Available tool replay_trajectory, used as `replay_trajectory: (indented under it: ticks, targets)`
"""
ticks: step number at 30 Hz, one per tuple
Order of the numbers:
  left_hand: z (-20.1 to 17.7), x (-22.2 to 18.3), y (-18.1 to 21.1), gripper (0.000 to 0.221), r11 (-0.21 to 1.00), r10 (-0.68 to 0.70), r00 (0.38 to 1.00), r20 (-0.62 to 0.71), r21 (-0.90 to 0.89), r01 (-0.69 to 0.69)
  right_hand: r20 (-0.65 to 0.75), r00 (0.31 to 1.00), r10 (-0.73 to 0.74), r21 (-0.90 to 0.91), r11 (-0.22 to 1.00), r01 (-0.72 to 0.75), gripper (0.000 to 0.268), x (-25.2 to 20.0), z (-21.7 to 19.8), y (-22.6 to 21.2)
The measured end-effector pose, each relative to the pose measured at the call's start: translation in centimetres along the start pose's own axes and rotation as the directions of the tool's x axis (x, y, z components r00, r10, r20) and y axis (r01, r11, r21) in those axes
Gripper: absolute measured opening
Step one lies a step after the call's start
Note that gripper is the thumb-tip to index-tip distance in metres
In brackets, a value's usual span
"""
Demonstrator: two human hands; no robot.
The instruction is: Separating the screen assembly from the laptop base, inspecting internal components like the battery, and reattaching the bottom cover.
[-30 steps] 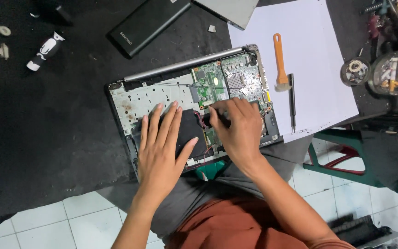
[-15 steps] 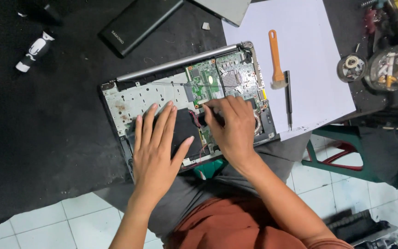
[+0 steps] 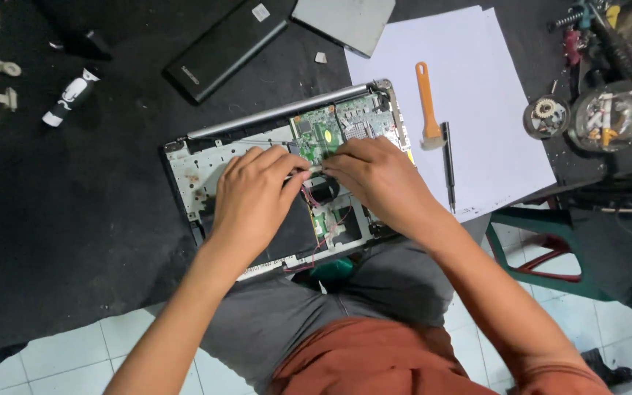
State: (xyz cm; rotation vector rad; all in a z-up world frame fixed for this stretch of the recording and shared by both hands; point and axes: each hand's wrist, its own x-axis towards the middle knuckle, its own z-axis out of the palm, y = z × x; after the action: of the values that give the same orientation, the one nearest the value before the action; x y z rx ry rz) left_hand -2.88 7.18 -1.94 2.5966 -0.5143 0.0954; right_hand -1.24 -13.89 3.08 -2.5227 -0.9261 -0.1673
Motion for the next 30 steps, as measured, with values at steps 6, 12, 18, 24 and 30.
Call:
replay_trajectory:
  ticks: [6,12,18,24,30]
  targets:
    - [-1.1,-0.2,0.8,0.008,0.997,0.053,0.998,-0.023,-0.047,-0.054,0.086,0.989,-0.117,-0.105,0.987,0.126,0.008,-0.1,0.5,1.7]
    - [-0.6,-0.3,0.5,0.008,0.991,0.130,0.989,-0.069,-0.034,-0.132,0.127,0.977,-0.173,-0.158,0.969,0.192,0.008,0.1,0.8,2.0]
    - [-0.8,-0.4,0.7,0.006,0.982,0.190,0.976,-0.107,0.009,-0.190,0.153,0.964,-0.217,-0.209,0.947,0.246,0.011,-0.4,1.8,2.9]
    - [-0.1,-0.9,0.7,0.006,0.962,0.258,0.952,-0.166,0.137,-0.236,0.166,0.964,-0.207,-0.208,0.948,0.240,0.011,-0.2,1.8,3.0]
    - [-0.3,-0.8,1.1,0.005,0.969,0.238,0.953,-0.185,0.107,-0.222,0.178,0.961,-0.211,-0.217,0.944,0.247,0.011,-0.2,1.8,3.2]
